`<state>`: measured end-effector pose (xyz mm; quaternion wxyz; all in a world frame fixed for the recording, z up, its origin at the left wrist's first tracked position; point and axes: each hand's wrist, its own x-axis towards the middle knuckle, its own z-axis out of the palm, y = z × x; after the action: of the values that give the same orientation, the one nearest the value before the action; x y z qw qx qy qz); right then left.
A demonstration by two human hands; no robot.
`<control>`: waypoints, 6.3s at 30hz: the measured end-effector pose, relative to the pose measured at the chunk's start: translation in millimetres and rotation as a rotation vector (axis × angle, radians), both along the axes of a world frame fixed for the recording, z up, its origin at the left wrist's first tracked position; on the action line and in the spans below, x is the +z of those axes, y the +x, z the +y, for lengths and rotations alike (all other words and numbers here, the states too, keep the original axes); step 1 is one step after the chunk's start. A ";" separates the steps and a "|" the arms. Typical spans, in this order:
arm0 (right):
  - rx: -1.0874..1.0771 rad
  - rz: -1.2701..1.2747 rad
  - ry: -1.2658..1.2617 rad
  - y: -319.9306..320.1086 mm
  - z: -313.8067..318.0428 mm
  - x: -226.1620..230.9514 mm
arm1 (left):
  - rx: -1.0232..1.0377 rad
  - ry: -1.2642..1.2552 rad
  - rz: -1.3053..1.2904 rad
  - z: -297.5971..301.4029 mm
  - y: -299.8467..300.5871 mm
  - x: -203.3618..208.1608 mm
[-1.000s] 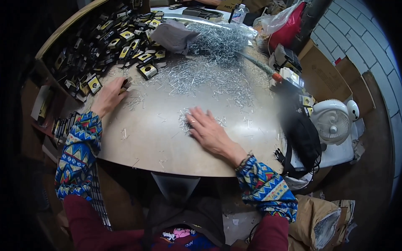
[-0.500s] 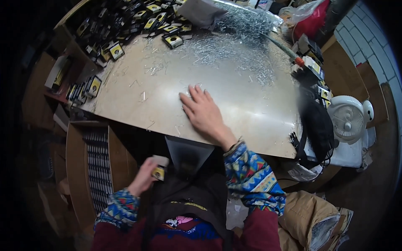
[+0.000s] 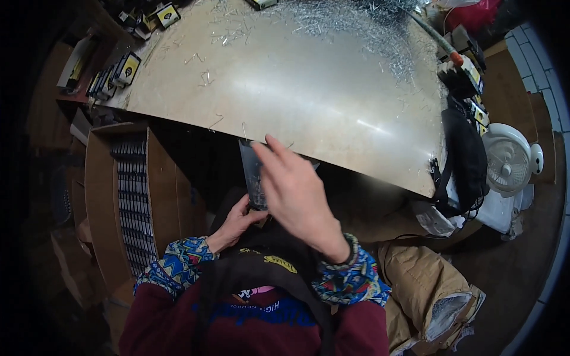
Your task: Packaging small industrial components into boxes and cleaning the workspace with a wire brush.
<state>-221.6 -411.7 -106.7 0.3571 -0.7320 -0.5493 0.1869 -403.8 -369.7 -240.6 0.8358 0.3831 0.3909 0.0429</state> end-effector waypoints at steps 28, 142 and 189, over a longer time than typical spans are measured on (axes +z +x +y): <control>0.163 0.266 0.014 -28.6 -47.5 -76.5 | -0.164 1.552 -0.187 3.7 1.9 25.1; -0.128 0.190 0.379 48.4 30.4 0.9 | 0.088 1.435 -0.020 71.0 78.2 101.1; 0.015 0.168 0.324 16.3 28.7 -33.3 | 0.219 1.533 0.005 69.2 75.2 85.5</control>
<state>-205.3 -383.0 -140.0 0.5134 -0.6427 -0.5458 0.1592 -328.7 -300.5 -155.1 0.3273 0.8139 0.2895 0.3828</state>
